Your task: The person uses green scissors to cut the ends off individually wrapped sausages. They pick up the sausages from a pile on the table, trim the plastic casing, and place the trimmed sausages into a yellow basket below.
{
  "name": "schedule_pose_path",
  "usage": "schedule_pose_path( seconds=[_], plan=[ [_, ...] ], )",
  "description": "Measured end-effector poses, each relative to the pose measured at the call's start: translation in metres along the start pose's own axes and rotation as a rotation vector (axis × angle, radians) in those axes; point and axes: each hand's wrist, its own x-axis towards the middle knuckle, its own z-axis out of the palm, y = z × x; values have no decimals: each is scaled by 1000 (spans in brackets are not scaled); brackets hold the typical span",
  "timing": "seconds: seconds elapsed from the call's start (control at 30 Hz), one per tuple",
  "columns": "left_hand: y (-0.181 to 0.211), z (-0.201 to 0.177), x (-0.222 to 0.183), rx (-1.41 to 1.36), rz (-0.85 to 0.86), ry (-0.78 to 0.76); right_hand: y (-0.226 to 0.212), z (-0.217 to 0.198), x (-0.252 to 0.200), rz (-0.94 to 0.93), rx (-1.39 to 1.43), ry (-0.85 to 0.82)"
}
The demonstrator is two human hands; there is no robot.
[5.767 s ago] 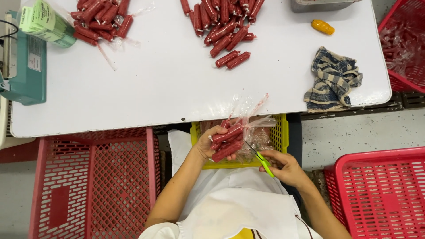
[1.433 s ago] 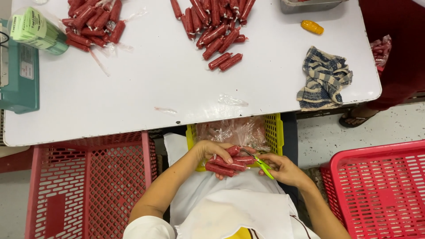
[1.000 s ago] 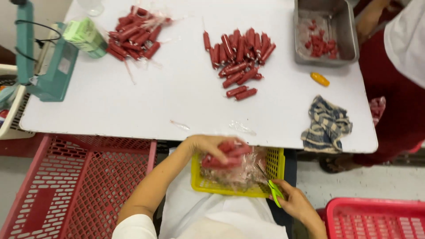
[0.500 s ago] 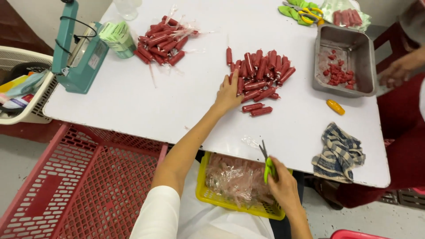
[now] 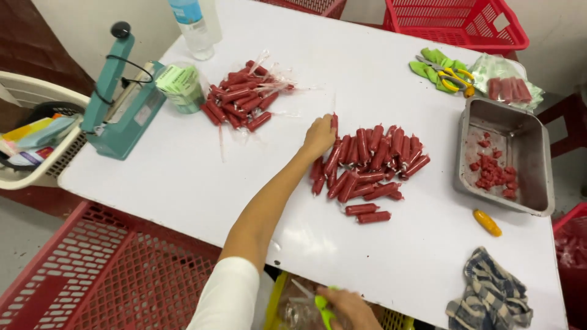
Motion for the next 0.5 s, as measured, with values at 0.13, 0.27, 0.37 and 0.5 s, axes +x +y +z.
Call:
schedule_pose_path(
  seconds=[0.13, 0.27, 0.37, 0.5],
  plan=[
    [-7, 32, 55, 157, -88, 53, 5, -24, 26, 1530, 968, 259],
    [-12, 29, 51, 59, -143, 42, 51, 2, -31, 632, 637, 499],
    [-17, -4, 35, -246, -324, 74, 39, -1, -23, 553, 820, 558],
    [-11, -88, -59, -1045, -473, 42, 12, 6, 14, 238, 425, 292]
  ],
)
